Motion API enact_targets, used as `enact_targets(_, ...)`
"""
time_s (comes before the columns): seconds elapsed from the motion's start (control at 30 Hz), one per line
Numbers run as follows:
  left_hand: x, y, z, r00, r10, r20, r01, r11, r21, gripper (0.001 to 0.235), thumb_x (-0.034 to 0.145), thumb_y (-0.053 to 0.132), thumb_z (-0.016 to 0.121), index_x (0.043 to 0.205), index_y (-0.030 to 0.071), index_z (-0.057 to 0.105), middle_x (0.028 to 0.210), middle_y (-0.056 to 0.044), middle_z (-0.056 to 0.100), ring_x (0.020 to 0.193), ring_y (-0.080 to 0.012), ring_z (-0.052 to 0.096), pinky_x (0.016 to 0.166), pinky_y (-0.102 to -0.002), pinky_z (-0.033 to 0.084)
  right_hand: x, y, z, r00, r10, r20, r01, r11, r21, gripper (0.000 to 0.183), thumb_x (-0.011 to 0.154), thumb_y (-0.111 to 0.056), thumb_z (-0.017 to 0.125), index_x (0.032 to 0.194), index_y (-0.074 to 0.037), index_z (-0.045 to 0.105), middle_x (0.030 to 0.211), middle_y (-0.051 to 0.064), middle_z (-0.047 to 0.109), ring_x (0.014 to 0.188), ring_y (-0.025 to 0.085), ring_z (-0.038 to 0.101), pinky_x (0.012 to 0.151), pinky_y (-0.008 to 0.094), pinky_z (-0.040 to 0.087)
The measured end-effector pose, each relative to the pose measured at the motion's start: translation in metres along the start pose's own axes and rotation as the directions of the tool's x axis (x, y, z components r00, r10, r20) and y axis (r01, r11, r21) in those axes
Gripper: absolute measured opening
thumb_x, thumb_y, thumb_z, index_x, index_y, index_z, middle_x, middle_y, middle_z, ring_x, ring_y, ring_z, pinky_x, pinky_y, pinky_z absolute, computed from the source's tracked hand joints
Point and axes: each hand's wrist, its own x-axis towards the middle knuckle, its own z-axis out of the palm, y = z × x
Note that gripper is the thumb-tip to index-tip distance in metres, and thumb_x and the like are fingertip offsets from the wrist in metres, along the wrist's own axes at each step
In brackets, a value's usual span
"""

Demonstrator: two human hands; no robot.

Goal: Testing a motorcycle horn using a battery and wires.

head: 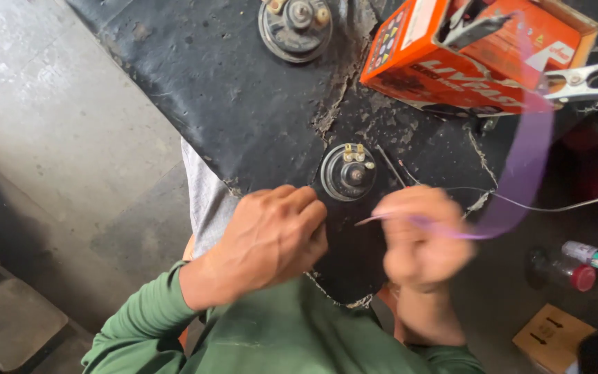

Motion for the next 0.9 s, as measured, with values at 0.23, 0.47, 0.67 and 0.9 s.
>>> enact_targets(0.23,0.024,-0.021,-0.004,0.989,-0.049,-0.141,0.053,0.998,0.019,0.022,0.090,0.023,0.080,0.101,0.008,0.069,0.096,-0.008,0.064,0.090,-0.0296,0.062,0.078,-0.040,0.052,-0.005,0.028,-0.020,0.964,0.184,-0.193,-0.155,0.975,0.158,0.012,0.105,0.008,0.067,0.109,0.004,0.057,0.095,0.020,0.070,0.079,0.017,0.067,0.075,0.025,0.056)
enact_targets(0.47,0.034,-0.026,0.006,0.994,-0.042,-0.099,0.049,0.996,0.079,0.074,0.061,0.045,0.090,0.118,0.003,0.066,0.117,-0.014,0.060,0.110,-0.0348,0.053,0.088,-0.046,0.042,0.025,0.034,-0.005,0.991,0.131,0.026,-0.132,0.991,0.027,0.017,0.100,0.012,0.075,0.099,0.004,0.060,0.099,0.020,0.073,0.088,0.020,0.070,0.083,0.027,0.058)
enact_targets(0.67,0.026,-0.034,0.010,0.986,-0.110,-0.128,0.113,0.993,0.019,0.071,0.065,0.045,0.090,0.119,0.005,0.068,0.108,-0.010,0.058,0.105,-0.0320,0.051,0.089,-0.044,0.041,0.043,0.027,0.007,0.988,-0.053,0.142,0.094,0.948,-0.303,0.020,0.092,0.011,0.082,0.096,0.000,0.065,0.100,0.015,0.075,0.083,0.022,0.070,0.076,0.028,0.059)
enact_targets(0.9,0.026,-0.041,0.008,0.992,-0.089,-0.092,0.088,0.996,-0.006,0.069,0.067,0.046,0.089,0.119,0.004,0.067,0.106,-0.009,0.057,0.103,-0.0311,0.052,0.088,-0.044,0.040,0.044,0.031,0.010,0.982,-0.070,0.178,0.138,0.902,-0.409,0.022,0.092,0.008,0.084,0.097,-0.003,0.066,0.097,0.013,0.076,0.080,0.022,0.069,0.073,0.029,0.057)
